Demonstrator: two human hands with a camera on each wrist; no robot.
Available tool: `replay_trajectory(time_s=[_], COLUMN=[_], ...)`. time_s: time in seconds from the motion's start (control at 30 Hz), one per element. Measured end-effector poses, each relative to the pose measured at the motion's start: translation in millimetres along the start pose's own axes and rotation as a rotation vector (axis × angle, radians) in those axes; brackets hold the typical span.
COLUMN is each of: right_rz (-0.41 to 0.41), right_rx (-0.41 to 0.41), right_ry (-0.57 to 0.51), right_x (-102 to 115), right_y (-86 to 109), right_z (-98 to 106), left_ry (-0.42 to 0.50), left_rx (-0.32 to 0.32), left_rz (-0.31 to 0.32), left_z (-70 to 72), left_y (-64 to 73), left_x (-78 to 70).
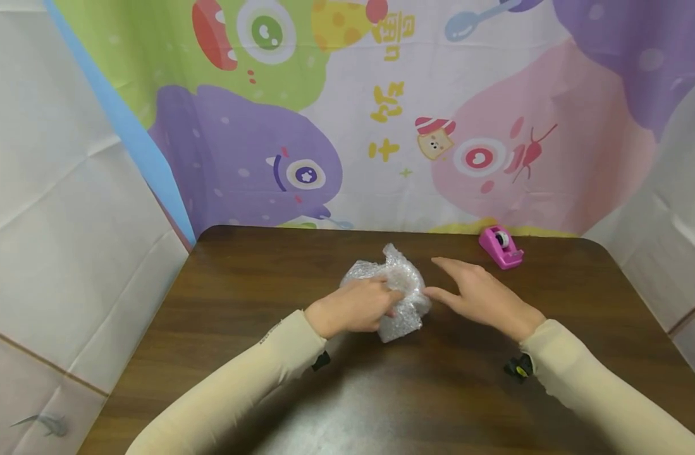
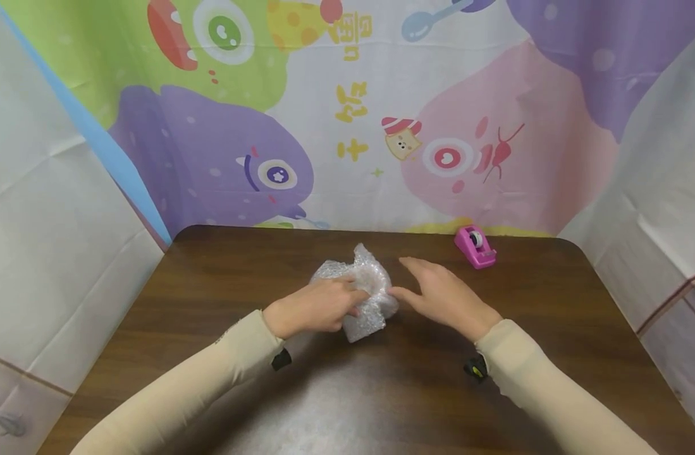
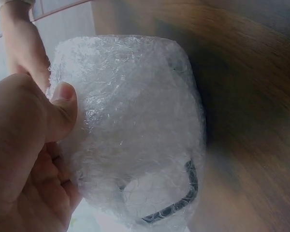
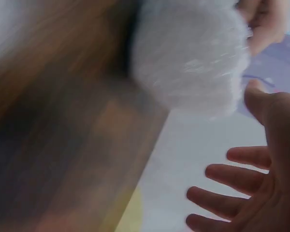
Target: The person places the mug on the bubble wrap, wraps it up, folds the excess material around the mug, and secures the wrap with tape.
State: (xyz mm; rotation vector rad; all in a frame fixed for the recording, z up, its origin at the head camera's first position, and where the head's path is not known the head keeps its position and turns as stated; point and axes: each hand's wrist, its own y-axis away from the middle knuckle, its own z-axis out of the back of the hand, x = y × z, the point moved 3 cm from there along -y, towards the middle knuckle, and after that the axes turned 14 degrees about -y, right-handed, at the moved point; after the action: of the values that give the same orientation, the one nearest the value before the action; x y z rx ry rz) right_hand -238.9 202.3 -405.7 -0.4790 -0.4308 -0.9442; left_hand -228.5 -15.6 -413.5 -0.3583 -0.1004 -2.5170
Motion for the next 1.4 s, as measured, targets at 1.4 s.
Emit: replay_trajectory(time_s=[1.4], right_rz=[-0.454], right_rx=[-0.063], right_ry=[0.14], right_x=[-162], right_y=[-1.9], right_z=[53], left_ry=[0.02], left_rx=[-0.001], left_rz=[0.005], left_z=[-1.3], left_y=[-1.0], left_x=[0.1])
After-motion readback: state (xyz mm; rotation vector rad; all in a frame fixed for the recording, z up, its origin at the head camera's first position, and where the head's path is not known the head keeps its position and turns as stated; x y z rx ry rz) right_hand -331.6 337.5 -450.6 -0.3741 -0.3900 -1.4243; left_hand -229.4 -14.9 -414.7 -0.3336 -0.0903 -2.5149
